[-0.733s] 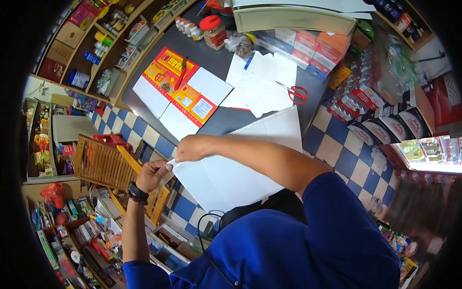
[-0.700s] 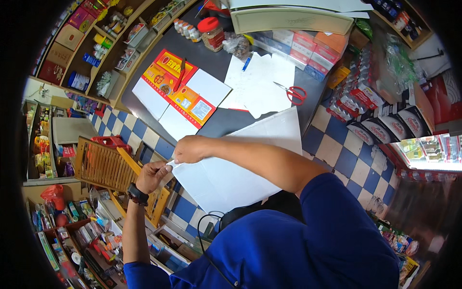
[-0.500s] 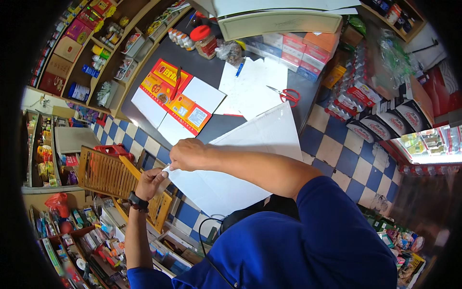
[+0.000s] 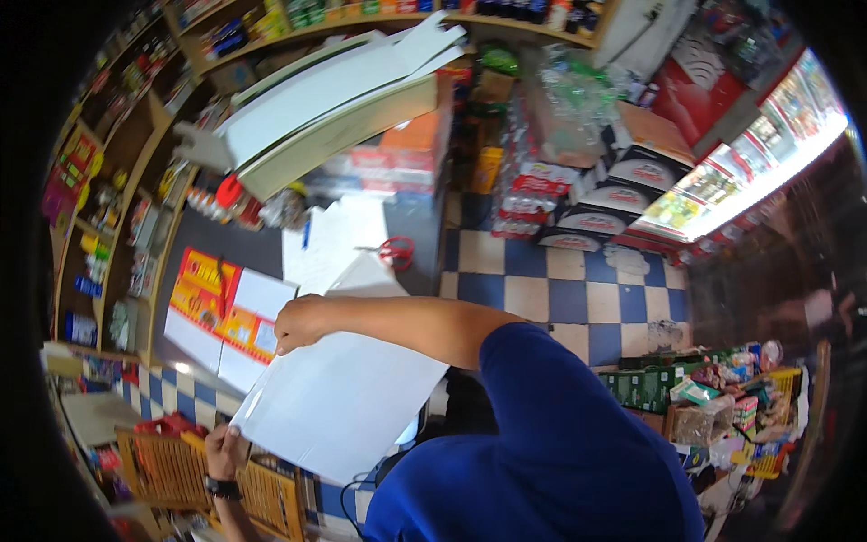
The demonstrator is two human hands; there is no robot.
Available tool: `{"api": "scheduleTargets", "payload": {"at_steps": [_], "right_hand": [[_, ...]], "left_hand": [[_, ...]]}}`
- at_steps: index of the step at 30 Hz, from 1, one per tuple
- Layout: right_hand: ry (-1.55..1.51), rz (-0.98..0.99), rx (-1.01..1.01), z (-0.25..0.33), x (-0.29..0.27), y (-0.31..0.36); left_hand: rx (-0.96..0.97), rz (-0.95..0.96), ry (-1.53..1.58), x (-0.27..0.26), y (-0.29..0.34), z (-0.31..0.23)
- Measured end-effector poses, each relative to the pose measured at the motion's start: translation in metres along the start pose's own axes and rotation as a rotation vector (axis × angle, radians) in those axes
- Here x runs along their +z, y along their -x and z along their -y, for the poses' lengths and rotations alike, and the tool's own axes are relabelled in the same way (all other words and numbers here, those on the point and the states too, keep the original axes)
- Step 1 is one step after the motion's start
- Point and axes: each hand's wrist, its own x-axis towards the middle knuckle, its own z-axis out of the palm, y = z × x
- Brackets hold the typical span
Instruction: The person folds a flat cardboard piece into a box shape, aligns the edges, and secures them with clear packing tape. The person uses scissors to cut the tape and repeatedly smooths the taped seams. The finished box is placed on the counter.
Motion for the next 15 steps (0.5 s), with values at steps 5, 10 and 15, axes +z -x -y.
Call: {"api": "scheduleTargets", "payload": {"at_steps": [5,10,15], "right_hand": [[0.205,0.004,-0.053,-0.041,-0.06,0.025],[0.282,-0.254,0.048,-0.018,-0.09,0.054],[0.247,-0.273,0.011,-0.003,-0.148,0.109]], "left_hand": [[0.069,0.009,-0.098,-0.008,-0.022,-0.008],[-0.156,0.053,0.059,-0.016,-0.04,-0.007],[-0.103,0.119,0.026,-0.016,-0.093,0.007]]}}
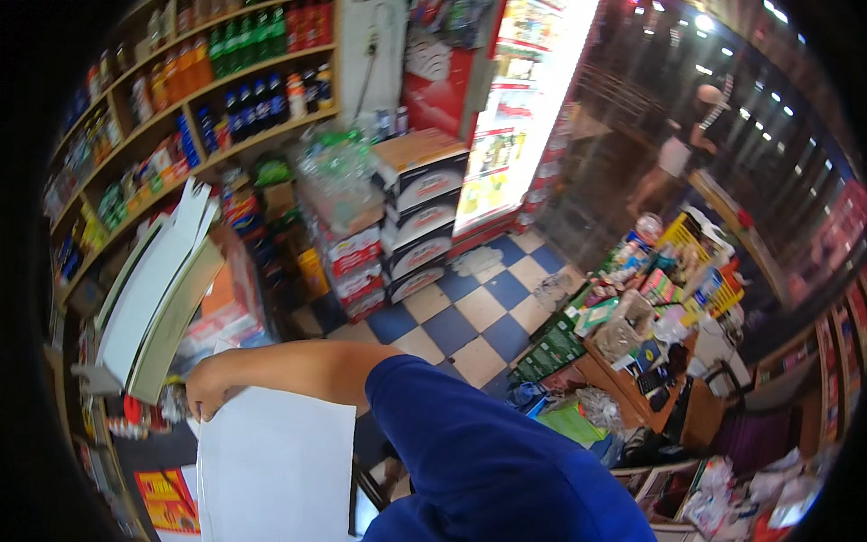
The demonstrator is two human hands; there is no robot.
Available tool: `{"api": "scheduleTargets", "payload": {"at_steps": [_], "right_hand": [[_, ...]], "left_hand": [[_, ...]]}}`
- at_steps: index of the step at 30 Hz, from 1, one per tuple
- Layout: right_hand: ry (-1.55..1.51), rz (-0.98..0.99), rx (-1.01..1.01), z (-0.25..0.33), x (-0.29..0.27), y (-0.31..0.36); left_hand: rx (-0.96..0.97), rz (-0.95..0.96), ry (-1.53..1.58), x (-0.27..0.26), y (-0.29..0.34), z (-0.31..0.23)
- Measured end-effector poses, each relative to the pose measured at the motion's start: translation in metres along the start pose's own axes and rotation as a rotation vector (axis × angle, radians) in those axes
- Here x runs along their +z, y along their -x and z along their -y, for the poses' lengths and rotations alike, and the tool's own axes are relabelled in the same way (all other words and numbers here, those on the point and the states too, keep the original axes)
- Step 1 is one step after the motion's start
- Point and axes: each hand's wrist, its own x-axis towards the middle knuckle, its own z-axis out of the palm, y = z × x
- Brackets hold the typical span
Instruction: The person folds a flat cardboard piece into a box shape, aligns the edges, and secures them with clear packing tape. The person uses scissors to cut the tape and repeatedly smooths the taped seams. The finished box is placed on the counter.
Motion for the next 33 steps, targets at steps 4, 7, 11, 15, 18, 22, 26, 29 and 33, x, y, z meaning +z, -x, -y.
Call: {"api": "scheduleTargets", "payload": {"at_steps": [4,7,11,15,18,22,26,29,33], "right_hand": [[0.211,-0.067,0.225,0.007,-0.026,0.03],[0.122,0.08,0.283,0.014,-0.038,0.049],[-0.025,-0.04,0.308,0.027,-0.038,0.071],[0.089,-0.072,0.33,0.033,-0.039,0.075],[0.311,0.103,0.348,0.021,-0.046,0.068],[0.369,0.388,0.447,-0.016,-0.046,0.067],[0.071,0.366,0.398,-0.048,-0.028,0.064],[-0.047,0.286,0.338,-0.061,-0.015,0.038],[-0.046,-0.23,0.116,-0.072,0.001,-0.024]], "left_hand": [[0.069,0.019,-0.085,0.005,-0.032,-0.022],[0.195,0.148,-0.062,0.021,-0.022,-0.058],[0.371,0.322,-0.031,0.045,0.004,-0.103],[0.307,0.344,0.008,0.05,0.024,-0.113],[0.14,0.233,0.161,0.041,0.036,-0.096],[0.077,0.143,0.081,0.023,0.04,-0.064],[0.006,0.084,0.018,-0.002,0.048,-0.028],[-0.054,0.051,-0.022,-0.017,0.058,-0.003],[0.083,-0.125,0.161,-0.008,0.073,0.029]]}}
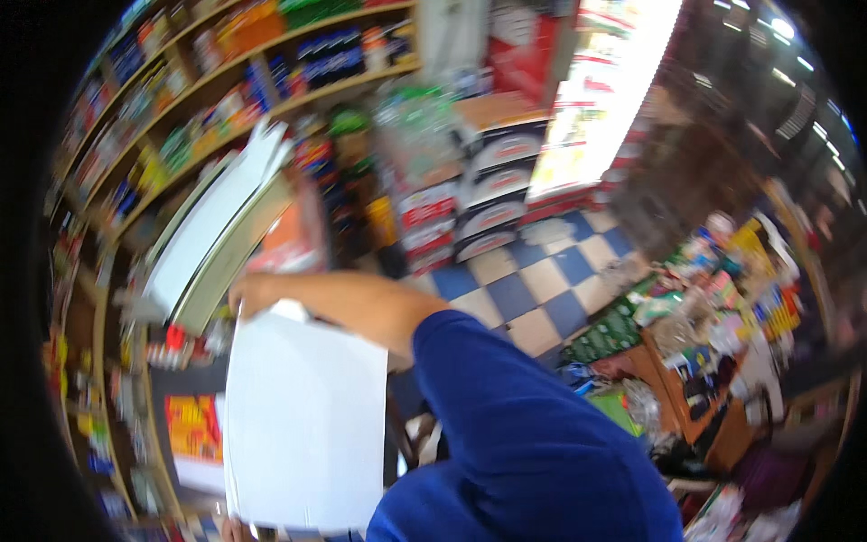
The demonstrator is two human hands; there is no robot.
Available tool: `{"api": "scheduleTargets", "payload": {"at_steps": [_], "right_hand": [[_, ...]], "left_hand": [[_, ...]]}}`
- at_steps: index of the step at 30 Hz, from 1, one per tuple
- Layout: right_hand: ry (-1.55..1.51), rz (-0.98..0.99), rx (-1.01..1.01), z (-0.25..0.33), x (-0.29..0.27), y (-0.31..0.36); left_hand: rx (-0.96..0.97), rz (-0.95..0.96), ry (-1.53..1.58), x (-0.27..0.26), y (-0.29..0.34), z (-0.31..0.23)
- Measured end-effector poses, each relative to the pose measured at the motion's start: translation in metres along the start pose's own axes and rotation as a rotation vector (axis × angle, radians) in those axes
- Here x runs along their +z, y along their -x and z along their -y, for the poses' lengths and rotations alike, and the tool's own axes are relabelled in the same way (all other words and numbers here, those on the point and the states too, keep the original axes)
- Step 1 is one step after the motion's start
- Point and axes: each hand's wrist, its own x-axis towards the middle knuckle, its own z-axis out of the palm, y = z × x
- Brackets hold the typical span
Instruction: The person folds a flat cardboard piece into a box shape, aligns the edges, and secures them with clear packing tape. The person uses scissors to cut the tape and repeatedly smooths the taped seams. The finished box is placed on the counter.
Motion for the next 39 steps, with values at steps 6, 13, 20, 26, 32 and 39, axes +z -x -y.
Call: {"api": "scheduleTargets", "payload": {"at_steps": [6,13,20,26,32,39], "right_hand": [[-0.222,-0.1,0.163,-0.045,0.027,-0.006],[0.267,0.147,0.395,-0.092,0.119,0.076],[0.563,0.208,0.538,-0.128,0.167,0.093],[0.339,0.306,0.609,-0.156,0.153,0.11],[-0.223,0.11,0.552,-0.106,0.156,0.148],[-0.043,0.426,0.133,0.118,0.272,0.149]], "left_hand": [[-0.071,-0.392,0.323,0.026,0.059,0.047],[-0.298,-0.573,0.657,0.098,0.116,0.13],[-0.439,-0.575,0.35,0.165,0.134,0.174],[-0.57,-0.52,0.416,0.201,0.126,0.227],[-0.417,-0.451,0.61,0.22,0.114,0.257],[-0.446,-0.434,0.579,0.23,0.106,0.236]]}}
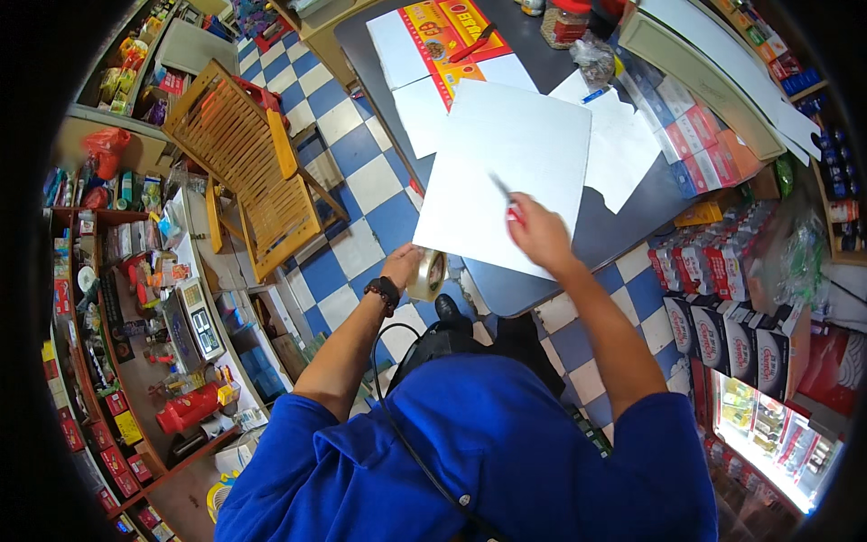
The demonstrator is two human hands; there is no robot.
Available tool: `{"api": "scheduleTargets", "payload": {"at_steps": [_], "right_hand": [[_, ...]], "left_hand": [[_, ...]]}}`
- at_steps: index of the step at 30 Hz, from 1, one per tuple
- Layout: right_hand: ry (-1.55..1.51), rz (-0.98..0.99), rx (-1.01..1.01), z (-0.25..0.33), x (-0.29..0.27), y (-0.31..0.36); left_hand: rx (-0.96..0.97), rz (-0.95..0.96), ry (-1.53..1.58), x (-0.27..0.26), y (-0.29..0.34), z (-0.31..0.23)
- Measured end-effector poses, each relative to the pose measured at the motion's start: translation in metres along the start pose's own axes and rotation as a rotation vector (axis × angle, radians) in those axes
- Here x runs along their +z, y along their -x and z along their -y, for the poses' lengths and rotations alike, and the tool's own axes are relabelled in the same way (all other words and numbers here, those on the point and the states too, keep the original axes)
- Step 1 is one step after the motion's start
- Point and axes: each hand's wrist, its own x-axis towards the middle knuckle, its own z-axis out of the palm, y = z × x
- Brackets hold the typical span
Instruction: The person folds a flat cardboard piece into a box shape, aligns the edges, and secures them with clear packing tape. The person uses scissors to cut the tape and repeatedly smooths the taped seams. The finished box is placed on the counter.
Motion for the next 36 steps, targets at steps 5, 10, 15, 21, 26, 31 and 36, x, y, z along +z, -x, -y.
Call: {"api": "scheduleTargets", "payload": {"at_steps": [5,10,15,21,26,31,36], "right_hand": [[0.231,-0.076,-0.284,0.07,0.075,-0.06],[0.334,-0.185,-0.358,0.06,0.118,-0.097],[0.36,-0.257,-0.39,0.042,0.136,-0.098],[0.355,-0.269,-0.385,0.043,0.136,-0.104],[0.14,-0.077,-0.309,0.054,0.114,-0.092],[-0.189,0.428,0.002,0.061,0.065,-0.037],[-0.21,0.842,0.295,0.062,0.053,0.001]], "left_hand": [[0.126,0.008,-0.074,0.012,0.01,-0.031],[0.174,0.034,-0.175,0.017,0.006,-0.038],[0.064,-0.009,-0.332,0.01,0.014,-0.011],[0.011,-0.007,-0.176,0.005,0.023,0.003],[0.052,-0.018,-0.215,0.003,0.026,0.003],[0.038,0.02,-0.141,0.001,0.025,0.008],[-0.025,0.054,-0.075,-0.001,0.027,0.006]]}}
